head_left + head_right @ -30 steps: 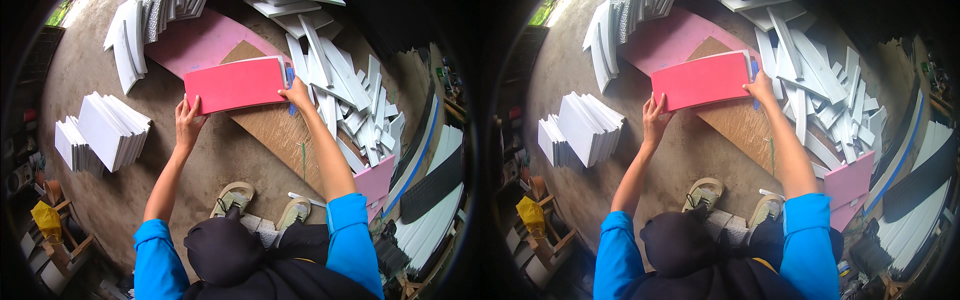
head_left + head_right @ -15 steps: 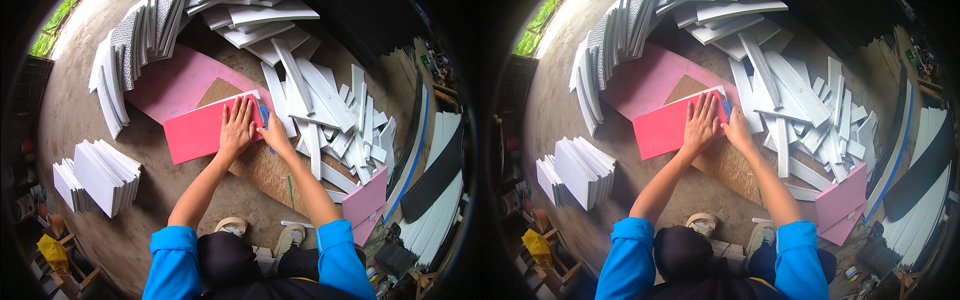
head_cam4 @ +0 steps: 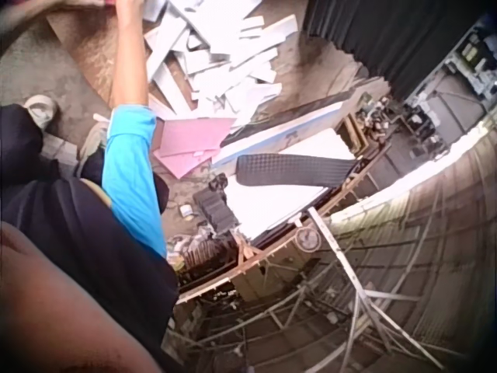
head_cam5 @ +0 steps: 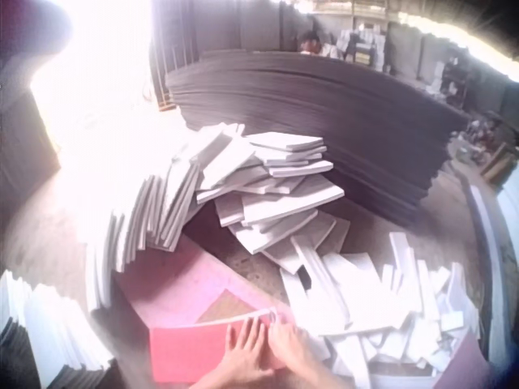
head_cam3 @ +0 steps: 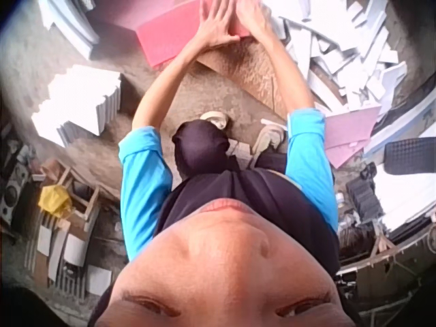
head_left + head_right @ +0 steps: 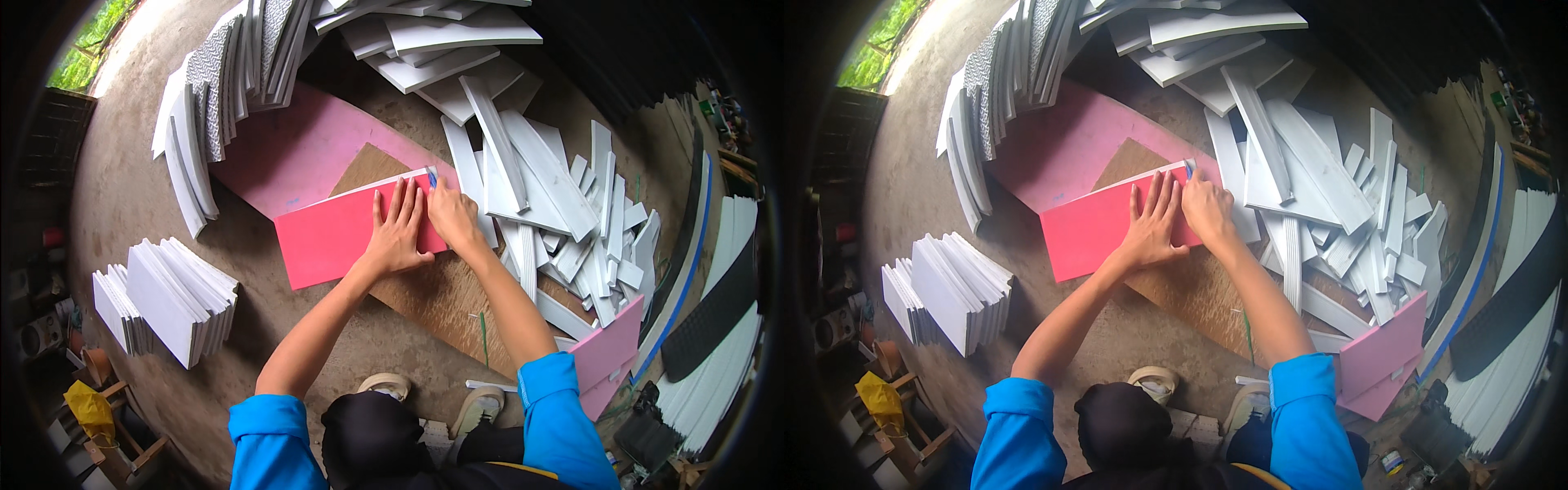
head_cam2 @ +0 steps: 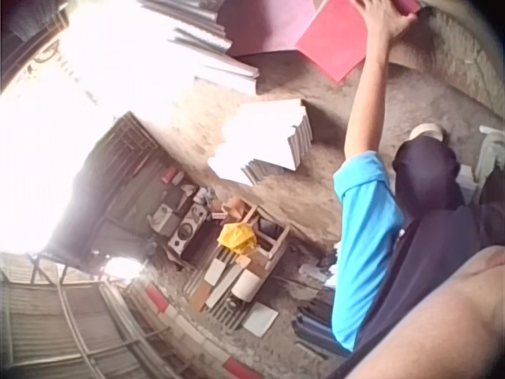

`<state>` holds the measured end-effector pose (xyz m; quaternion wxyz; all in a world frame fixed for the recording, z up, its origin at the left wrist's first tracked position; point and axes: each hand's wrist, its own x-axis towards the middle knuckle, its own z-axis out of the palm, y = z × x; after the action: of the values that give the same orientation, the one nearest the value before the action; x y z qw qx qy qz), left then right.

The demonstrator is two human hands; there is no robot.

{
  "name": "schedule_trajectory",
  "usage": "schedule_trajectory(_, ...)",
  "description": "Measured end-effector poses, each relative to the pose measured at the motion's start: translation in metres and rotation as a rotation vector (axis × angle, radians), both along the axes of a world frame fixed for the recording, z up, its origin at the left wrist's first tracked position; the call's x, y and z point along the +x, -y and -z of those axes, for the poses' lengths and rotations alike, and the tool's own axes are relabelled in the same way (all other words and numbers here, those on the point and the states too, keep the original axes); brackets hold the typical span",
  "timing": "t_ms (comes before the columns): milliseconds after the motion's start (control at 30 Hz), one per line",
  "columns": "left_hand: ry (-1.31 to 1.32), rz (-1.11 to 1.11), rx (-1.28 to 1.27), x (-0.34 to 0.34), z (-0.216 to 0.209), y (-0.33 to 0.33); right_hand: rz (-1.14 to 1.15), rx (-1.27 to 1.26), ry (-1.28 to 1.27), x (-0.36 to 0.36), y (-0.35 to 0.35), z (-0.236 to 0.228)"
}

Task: The person sits on the floor and repeatedly cuts pink and white foam sheets using a utility knife. They align each sheet, trim edges, and stack the trimmed pieces into separate piles.

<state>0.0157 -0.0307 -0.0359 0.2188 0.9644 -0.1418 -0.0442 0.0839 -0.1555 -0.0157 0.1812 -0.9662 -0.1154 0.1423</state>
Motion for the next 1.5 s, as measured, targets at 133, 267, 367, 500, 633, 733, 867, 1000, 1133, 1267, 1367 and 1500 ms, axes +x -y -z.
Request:
schedule_trajectory(133, -0.037, 0.027, 0.140, 0.001, -0.008, 0.005, 0.014, 0.007, -0.059, 0.004, 0.002, -0.003)
schedule_trajectory(267, 0.050, 0.005, 0.163, -0.003, -0.003, 0.006, -0.022, 0.008, -0.105, 0.011, 0.002, -0.008)
schedule_trajectory(367, 0.073, -0.001, 0.151, -0.003, -0.004, 0.008, -0.026, -0.020, -0.155, 0.018, 0.001, -0.008)
schedule_trajectory(500, 0.056, 0.008, 0.159, -0.002, -0.011, 0.012, -0.056, -0.084, -0.378, 0.044, -0.001, -0.004)
schedule_trajectory(633, 0.064, 0.003, 0.188, -0.006, -0.008, 0.011, -0.035, -0.143, -0.540, 0.038, -0.006, -0.015)
schedule_trajectory(733, 0.088, 0.003, 0.210, -0.006, -0.004, 0.010, 0.016, -0.107, -0.508, 0.005, 0.010, -0.008)
schedule_trajectory(867, 0.109, 0.002, 0.206, -0.006, 0.001, 0.011, 0.076, -0.053, -0.480, -0.046, 0.033, -0.006)
schedule_trajectory(1000, 0.114, 0.002, 0.217, -0.008, 0.002, 0.010, 0.123, -0.024, -0.493, -0.078, 0.043, -0.018)
schedule_trajectory(1133, 0.105, 0.009, 0.215, -0.004, 0.001, 0.016, 0.110, -0.080, -0.471, -0.101, 0.055, -0.010)
schedule_trajectory(1267, 0.222, -0.032, 0.172, 0.000, 0.006, 0.016, 0.131, -0.058, -0.420, -0.113, 0.052, -0.006)
schedule_trajectory(1367, 0.160, -0.027, 0.197, -0.003, 0.005, 0.016, 0.036, -0.049, -0.465, -0.101, 0.071, -0.009)
schedule_trajectory(1500, 0.121, -0.040, 0.192, -0.006, -0.004, 0.010, 0.090, 0.061, -0.280, -0.070, 0.062, -0.050)
